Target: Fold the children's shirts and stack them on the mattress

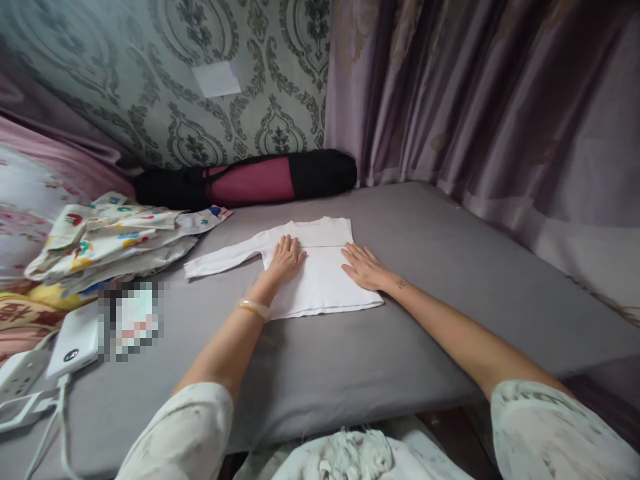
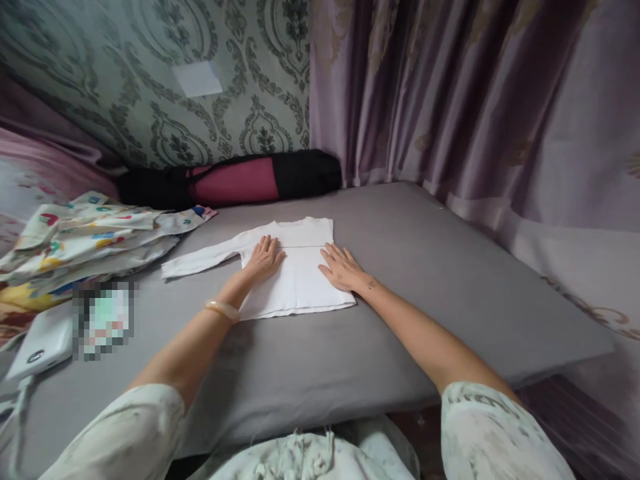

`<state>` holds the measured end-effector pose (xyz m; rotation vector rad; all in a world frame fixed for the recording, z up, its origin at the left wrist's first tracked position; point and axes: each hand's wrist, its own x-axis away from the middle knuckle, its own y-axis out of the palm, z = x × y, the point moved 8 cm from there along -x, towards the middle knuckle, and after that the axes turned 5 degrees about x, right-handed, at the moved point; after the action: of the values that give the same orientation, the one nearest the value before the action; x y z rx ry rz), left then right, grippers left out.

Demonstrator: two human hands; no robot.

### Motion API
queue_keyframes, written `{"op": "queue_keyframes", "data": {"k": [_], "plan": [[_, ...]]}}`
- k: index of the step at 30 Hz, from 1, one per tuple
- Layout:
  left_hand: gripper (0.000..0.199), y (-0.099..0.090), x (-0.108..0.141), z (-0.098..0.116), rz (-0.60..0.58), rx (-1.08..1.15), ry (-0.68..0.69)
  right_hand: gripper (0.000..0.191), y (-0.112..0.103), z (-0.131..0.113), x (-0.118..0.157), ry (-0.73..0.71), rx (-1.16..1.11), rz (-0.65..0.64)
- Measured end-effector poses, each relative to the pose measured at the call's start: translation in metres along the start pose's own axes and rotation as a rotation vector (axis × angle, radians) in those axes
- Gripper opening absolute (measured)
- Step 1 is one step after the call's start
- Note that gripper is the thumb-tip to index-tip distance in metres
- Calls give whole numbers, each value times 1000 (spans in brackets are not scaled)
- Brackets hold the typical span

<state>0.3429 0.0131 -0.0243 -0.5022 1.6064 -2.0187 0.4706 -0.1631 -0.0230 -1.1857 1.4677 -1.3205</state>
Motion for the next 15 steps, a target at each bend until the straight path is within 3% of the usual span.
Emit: {"op": "queue_keyframes", "data": {"k": [7, 15], "plan": [[66, 4, 80, 21, -100, 2, 176, 67, 1, -1, 40, -41, 5, -46], [68, -2, 128, 4, -165, 22, 186, 60, -2, 1, 78, -96, -24, -39]]}}
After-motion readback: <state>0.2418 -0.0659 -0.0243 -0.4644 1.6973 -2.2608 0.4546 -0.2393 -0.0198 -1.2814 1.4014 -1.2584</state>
